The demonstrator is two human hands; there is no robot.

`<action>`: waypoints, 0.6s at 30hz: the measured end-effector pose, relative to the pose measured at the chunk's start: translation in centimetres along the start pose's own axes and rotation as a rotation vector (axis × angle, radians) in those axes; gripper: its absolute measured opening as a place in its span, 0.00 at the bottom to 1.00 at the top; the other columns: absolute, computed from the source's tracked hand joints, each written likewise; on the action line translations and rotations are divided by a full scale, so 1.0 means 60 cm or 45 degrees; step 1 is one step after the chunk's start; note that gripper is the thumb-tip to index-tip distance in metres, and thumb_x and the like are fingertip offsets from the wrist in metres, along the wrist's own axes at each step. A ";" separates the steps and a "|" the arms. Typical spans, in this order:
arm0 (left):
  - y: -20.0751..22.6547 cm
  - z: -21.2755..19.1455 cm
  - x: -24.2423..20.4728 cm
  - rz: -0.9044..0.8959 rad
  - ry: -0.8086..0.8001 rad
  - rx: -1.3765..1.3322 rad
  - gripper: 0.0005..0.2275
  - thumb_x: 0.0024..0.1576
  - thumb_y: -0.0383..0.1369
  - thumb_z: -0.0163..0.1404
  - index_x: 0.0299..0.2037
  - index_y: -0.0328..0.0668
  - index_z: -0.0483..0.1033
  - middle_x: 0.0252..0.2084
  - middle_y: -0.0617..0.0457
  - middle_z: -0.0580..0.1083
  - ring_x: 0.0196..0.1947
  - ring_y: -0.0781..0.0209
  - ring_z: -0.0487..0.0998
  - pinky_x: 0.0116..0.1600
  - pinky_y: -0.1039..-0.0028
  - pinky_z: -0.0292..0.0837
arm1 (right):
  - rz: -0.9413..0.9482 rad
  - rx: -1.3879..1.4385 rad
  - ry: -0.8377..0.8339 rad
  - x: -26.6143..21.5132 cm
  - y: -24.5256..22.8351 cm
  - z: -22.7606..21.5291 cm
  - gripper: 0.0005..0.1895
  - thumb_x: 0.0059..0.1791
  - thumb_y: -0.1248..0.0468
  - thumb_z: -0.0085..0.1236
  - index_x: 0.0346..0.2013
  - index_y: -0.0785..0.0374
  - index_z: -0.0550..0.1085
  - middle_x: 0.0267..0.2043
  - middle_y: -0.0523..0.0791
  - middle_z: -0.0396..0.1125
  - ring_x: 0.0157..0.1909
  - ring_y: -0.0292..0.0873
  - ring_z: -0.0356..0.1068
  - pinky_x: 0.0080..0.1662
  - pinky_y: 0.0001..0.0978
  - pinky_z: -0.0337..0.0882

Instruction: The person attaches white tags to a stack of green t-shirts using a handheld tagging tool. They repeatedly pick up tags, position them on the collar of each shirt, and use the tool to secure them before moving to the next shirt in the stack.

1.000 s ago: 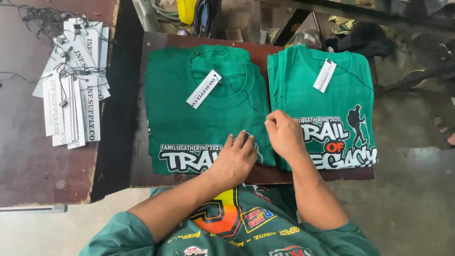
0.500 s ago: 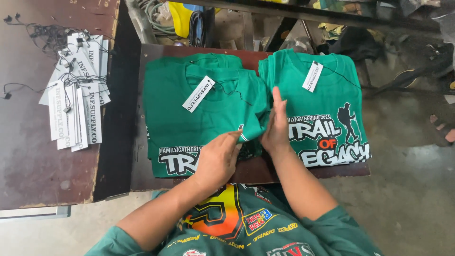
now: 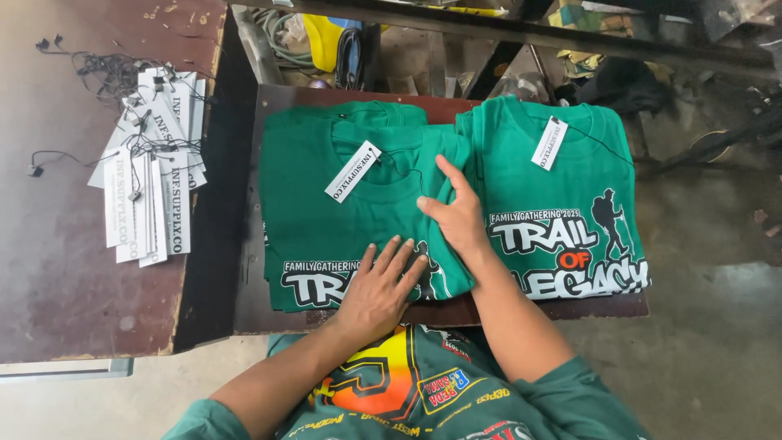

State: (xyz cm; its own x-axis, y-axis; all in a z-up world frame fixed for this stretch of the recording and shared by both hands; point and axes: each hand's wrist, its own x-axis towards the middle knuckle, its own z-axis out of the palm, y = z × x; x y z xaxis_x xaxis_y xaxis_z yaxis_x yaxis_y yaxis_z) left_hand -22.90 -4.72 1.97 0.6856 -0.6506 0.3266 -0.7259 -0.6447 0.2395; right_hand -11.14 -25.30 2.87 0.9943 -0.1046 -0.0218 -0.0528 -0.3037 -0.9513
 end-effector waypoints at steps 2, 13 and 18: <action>-0.001 -0.001 0.002 -0.040 -0.045 0.044 0.36 0.52 0.37 0.61 0.72 0.46 0.61 0.71 0.34 0.61 0.73 0.31 0.56 0.68 0.36 0.55 | -0.130 -0.167 0.138 0.009 0.020 0.019 0.39 0.39 0.63 0.74 0.65 0.41 0.74 0.62 0.44 0.68 0.66 0.40 0.65 0.67 0.37 0.63; -0.029 -0.041 -0.070 -0.205 0.296 0.233 0.27 0.53 0.28 0.49 0.67 0.55 0.67 0.70 0.41 0.65 0.69 0.34 0.66 0.61 0.34 0.62 | 0.170 0.123 0.182 -0.007 -0.092 -0.005 0.32 0.42 0.70 0.63 0.62 0.52 0.75 0.64 0.49 0.70 0.64 0.39 0.69 0.62 0.30 0.70; -0.055 -0.055 -0.082 -0.300 0.270 0.216 0.37 0.37 0.20 0.53 0.64 0.51 0.68 0.69 0.43 0.68 0.71 0.35 0.66 0.59 0.30 0.65 | 0.267 0.141 0.163 -0.006 -0.172 -0.021 0.33 0.41 0.70 0.60 0.62 0.54 0.74 0.68 0.46 0.68 0.67 0.41 0.69 0.65 0.28 0.69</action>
State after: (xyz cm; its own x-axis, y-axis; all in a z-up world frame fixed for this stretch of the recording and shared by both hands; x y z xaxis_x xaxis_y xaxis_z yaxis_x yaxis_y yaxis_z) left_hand -24.06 1.91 2.61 0.7937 -0.3894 0.4674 -0.5173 -0.8362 0.1818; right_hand -11.07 -23.34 13.11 0.9425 -0.2753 -0.1895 -0.2389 -0.1583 -0.9581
